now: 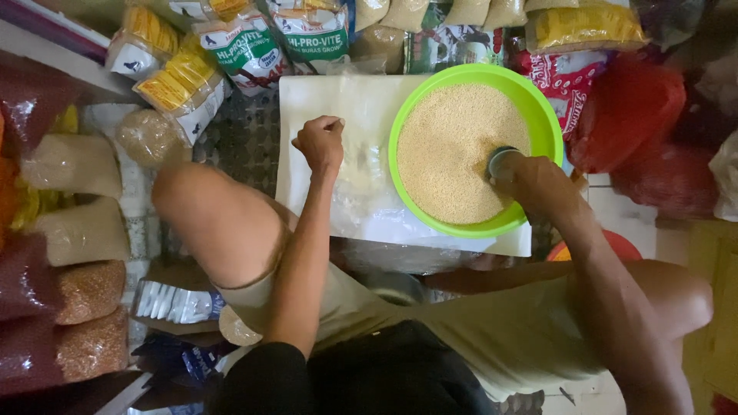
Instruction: Scooping white grains from a large bowl into small plastic bags using a measuring cup and tying them closed for individual sale.
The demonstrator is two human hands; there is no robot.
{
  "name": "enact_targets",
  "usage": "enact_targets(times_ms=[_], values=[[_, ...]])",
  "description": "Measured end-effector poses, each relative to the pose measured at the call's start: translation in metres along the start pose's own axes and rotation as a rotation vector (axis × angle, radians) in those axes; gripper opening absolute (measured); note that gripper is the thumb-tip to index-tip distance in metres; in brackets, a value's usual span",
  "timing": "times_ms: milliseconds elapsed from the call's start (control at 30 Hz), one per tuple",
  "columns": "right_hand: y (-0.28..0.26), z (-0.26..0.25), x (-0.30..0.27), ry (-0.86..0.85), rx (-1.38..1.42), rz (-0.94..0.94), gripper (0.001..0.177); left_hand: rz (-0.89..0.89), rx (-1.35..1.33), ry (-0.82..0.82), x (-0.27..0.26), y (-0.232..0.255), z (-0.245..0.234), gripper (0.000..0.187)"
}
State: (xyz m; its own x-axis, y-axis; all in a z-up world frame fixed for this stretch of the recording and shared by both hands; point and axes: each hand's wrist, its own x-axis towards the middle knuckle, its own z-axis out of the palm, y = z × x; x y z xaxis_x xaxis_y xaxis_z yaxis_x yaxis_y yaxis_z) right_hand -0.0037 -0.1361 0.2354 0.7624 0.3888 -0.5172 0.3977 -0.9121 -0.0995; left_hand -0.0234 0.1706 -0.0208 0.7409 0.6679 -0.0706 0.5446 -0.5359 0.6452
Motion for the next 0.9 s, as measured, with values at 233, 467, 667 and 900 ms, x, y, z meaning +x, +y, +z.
enact_targets(times_ms=[233,467,667,900], values=[[0.034,0.044,0.027,-0.157,0.163,0.26,0.027,0.17,0.122,0.064,-0.005,0.042,-0.044,0.009],[0.065,0.071,0.034,0.187,0.253,-0.072,0.026,0.353,-0.472,-0.27,-0.009,0.095,-0.102,0.013],[0.058,0.044,0.035,0.503,0.762,-0.366,0.052,0.47,-0.719,-0.623,-0.033,0.147,-0.125,0.013],[0.064,0.005,0.026,0.328,1.192,-0.251,0.015,0.739,-0.628,-0.863,-0.042,0.216,-0.115,0.017]])
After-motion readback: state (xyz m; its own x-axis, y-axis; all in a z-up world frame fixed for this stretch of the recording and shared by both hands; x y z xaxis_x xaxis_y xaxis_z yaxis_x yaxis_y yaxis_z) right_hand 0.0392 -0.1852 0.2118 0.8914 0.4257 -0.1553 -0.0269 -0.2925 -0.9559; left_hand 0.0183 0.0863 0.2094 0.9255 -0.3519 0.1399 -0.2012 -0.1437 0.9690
